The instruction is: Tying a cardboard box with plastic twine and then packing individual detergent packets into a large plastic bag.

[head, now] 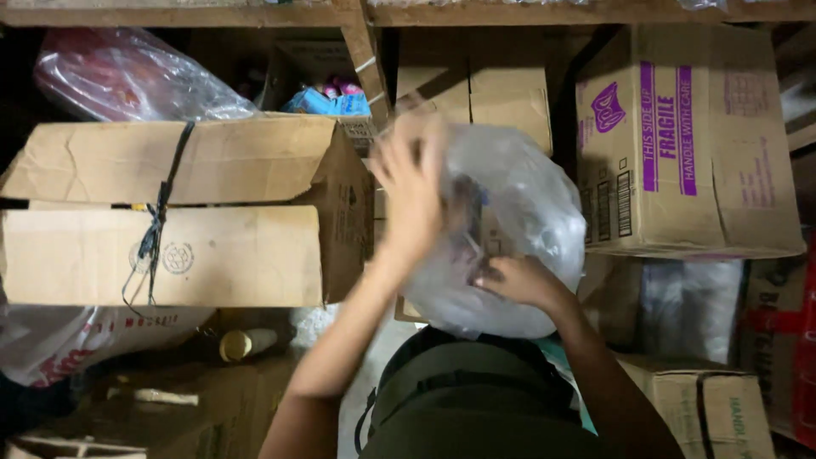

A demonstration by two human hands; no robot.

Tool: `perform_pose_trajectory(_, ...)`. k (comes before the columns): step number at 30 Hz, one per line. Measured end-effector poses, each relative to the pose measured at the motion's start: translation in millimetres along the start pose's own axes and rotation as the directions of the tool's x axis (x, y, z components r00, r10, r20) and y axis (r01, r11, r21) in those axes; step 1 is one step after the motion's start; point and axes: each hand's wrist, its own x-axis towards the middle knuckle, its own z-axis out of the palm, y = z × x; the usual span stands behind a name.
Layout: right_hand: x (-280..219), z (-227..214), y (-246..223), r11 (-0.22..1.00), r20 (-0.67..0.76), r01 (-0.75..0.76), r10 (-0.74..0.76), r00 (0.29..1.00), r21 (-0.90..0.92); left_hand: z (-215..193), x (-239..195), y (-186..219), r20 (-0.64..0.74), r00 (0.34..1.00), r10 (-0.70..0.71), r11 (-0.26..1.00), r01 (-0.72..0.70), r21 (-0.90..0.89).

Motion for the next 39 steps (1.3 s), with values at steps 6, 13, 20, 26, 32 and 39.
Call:
perform_pose_trajectory(6,42,-18,-1,0.959,-0.327,0.232,-0.17,0.93,0.161,15,-96,18,0.194,0.971,0.142,0.989,-0.147,0.013)
perform_pose_trajectory(13,38,-92,-2,0.927,-0.627,0.316,-0.125,0.769,0.203,17,-110,-51,0.478,0.878,-0.044,0.965,-0.086,0.247)
perform_pose_trajectory(20,29,-92,-13,0.793,-0.221,0.344,-0.267,0.938,0.503,-18,-97,-45,0.443,0.868,-0.224,0.891,0.367,-0.269)
perform_pose_trajectory(26,-2,-158,-10,0.659,-0.631,0.661,-0.352,0.692,0.358,-5,-117,-48,0.283,0.936,-0.21,0.915,0.29,-0.28)
perform_pose_trajectory(32,8,-259,33,0.635,-0.906,0.736,-0.132,0.402,0.234,-5,-126,-36,0.268,0.926,-0.267,0.909,0.334,-0.249)
perform_pose_trajectory(39,54,-355,92,0.925,-0.921,0.109,-0.34,-0.189,-0.363,1,-141,-20,0.274,0.885,-0.376,0.849,0.447,-0.28)
